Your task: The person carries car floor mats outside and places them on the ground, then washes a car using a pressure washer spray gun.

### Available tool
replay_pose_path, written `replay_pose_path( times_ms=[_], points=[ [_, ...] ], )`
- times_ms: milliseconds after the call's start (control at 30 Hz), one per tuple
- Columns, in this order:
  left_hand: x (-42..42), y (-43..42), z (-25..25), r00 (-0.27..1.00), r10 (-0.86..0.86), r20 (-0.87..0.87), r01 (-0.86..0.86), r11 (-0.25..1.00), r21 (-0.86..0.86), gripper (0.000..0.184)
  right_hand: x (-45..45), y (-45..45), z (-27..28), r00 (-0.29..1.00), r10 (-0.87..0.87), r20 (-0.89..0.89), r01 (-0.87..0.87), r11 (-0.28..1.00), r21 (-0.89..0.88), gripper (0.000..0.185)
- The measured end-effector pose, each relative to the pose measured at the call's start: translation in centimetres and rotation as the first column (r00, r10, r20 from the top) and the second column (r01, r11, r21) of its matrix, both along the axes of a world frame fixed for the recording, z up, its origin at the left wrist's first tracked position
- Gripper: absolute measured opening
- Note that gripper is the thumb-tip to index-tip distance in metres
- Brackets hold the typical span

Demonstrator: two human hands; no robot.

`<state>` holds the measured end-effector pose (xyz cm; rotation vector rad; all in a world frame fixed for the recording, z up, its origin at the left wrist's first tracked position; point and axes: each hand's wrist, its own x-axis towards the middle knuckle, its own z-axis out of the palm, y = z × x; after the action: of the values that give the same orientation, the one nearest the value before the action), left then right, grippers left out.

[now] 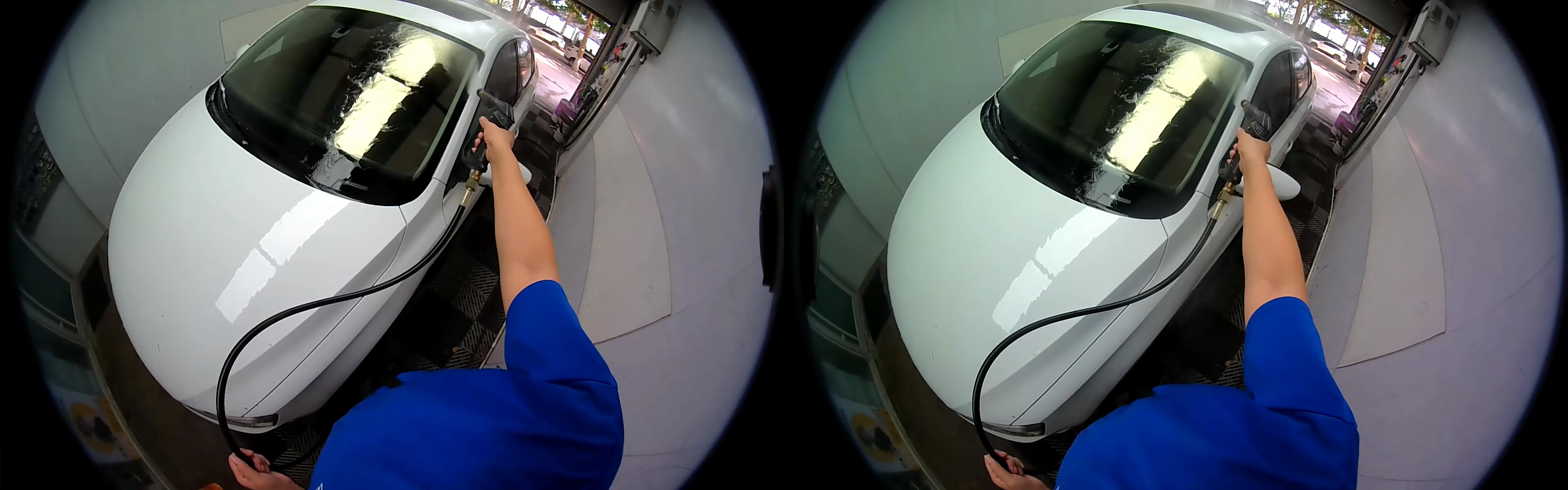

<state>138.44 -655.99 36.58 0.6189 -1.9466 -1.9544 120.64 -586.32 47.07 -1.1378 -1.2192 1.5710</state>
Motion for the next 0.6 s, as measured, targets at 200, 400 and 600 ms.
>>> replay_pose_path(
  times_ms=[200,400,600],
  points=[
    [0.5,0.8,0.8,0.999,0.039,-0.007,-0.039,0.998,0.041,0.028,-1.2,-0.7,0.0,0.998,-0.063,-0.024,0.065,0.996,0.060,0.029],
    [1.1,1.7,-0.2,0.998,-0.060,0.000,0.060,0.993,0.106,0.029,-1.0,0.0,1.4,0.992,-0.121,-0.019,0.122,0.985,0.121,0.032],
    [1.3,0.9,-0.5,0.998,-0.064,0.018,0.062,0.994,0.095,0.028,0.4,0.5,2.0,0.998,-0.032,0.062,0.026,0.995,0.100,0.028]
  ],
)
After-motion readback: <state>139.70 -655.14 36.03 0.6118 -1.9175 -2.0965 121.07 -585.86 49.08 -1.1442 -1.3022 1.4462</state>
